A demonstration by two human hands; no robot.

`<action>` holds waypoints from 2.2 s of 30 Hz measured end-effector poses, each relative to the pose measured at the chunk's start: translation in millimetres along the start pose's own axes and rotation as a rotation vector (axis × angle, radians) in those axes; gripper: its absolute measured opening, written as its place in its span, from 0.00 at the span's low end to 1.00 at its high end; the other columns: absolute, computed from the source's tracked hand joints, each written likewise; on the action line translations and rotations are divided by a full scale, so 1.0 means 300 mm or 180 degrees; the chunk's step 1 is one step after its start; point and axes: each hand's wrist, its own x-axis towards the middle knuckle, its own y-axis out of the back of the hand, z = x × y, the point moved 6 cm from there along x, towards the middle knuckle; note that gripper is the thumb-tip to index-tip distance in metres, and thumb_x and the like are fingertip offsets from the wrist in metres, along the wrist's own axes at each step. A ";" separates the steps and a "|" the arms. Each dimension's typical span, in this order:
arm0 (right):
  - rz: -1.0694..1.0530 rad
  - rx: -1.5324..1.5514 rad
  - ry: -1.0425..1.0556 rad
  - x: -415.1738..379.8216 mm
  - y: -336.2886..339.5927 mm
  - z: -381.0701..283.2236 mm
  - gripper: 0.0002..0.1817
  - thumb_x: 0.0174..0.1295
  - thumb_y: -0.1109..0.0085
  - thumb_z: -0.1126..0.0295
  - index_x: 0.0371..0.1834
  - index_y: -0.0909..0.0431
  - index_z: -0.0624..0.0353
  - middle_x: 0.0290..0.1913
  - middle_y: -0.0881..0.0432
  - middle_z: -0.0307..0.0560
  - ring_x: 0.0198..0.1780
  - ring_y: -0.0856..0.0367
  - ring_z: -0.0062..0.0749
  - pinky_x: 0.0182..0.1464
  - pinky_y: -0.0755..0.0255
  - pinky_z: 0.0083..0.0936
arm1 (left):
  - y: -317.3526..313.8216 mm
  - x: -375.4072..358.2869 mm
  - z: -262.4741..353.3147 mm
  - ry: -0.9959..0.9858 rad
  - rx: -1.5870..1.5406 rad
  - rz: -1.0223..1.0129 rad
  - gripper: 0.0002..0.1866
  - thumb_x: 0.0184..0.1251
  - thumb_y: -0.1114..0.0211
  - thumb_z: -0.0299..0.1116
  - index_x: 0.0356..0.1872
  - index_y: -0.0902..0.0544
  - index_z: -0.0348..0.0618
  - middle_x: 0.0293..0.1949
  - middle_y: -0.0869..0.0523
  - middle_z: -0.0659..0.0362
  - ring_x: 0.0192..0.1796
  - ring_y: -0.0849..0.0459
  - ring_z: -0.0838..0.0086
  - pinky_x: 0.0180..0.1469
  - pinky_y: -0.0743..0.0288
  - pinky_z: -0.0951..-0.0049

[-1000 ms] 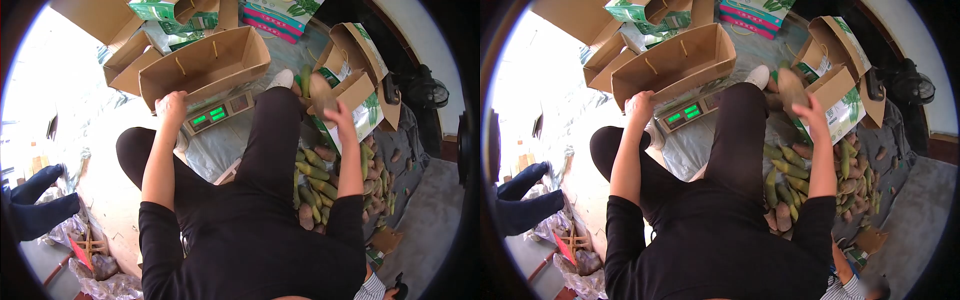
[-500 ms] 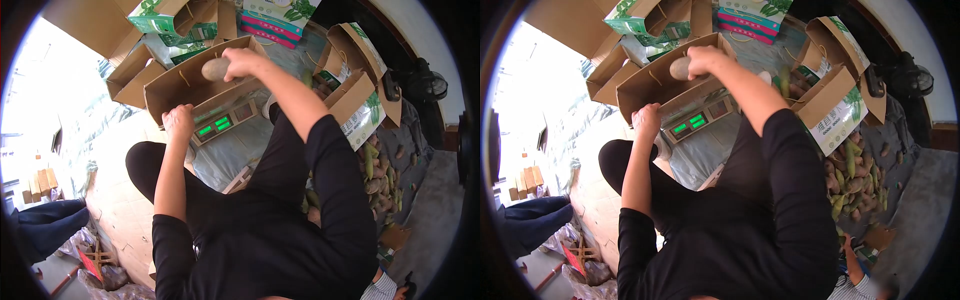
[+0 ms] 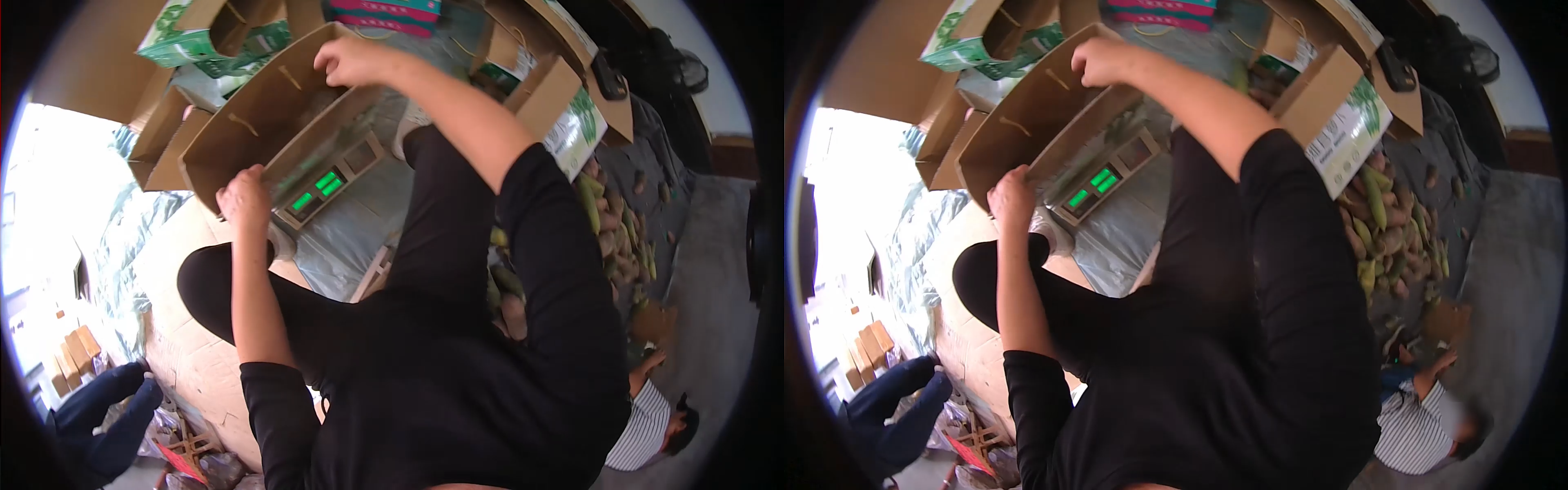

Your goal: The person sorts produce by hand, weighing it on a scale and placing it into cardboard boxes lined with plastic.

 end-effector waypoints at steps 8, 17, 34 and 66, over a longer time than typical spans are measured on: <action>0.0929 0.0636 -0.1202 -0.615 0.194 0.490 0.19 0.50 0.40 0.70 0.47 0.23 0.60 0.40 0.18 0.47 0.43 0.19 0.33 0.46 0.26 0.30 | -0.009 0.014 0.008 0.0118 -0.0066 -0.0260 0.18 0.57 0.39 0.35 0.52 0.21 0.55 0.47 0.17 0.56 0.50 0.20 0.63 0.54 0.33 0.62; 0.0194 -0.0292 -0.2939 -1.368 -0.379 0.926 0.20 0.43 0.36 0.70 0.44 0.22 0.59 0.38 0.18 0.52 0.40 0.19 0.45 0.43 0.26 0.35 | 0.001 0.008 0.017 -0.0063 -0.0157 0.0083 0.15 0.55 0.39 0.37 0.44 0.19 0.49 0.38 0.16 0.51 0.44 0.18 0.57 0.46 0.27 0.59; -0.0872 -0.1012 -0.2795 -1.093 -0.773 0.753 0.24 0.51 0.45 0.71 0.55 0.29 0.49 0.55 0.27 0.45 0.59 0.32 0.42 0.55 0.32 0.43 | 0.021 0.008 0.028 -0.0064 -0.0318 0.0085 0.15 0.53 0.38 0.34 0.44 0.19 0.47 0.35 0.15 0.51 0.41 0.17 0.57 0.44 0.26 0.62; 0.1046 -0.0188 -0.2553 -1.165 -0.425 0.731 0.30 0.42 0.33 0.72 0.52 0.32 0.59 0.46 0.23 0.42 0.52 0.26 0.39 0.52 0.32 0.36 | 0.021 -0.007 0.006 -0.0076 -0.0292 0.0223 0.15 0.51 0.40 0.27 0.43 0.18 0.50 0.40 0.16 0.58 0.47 0.19 0.64 0.49 0.32 0.61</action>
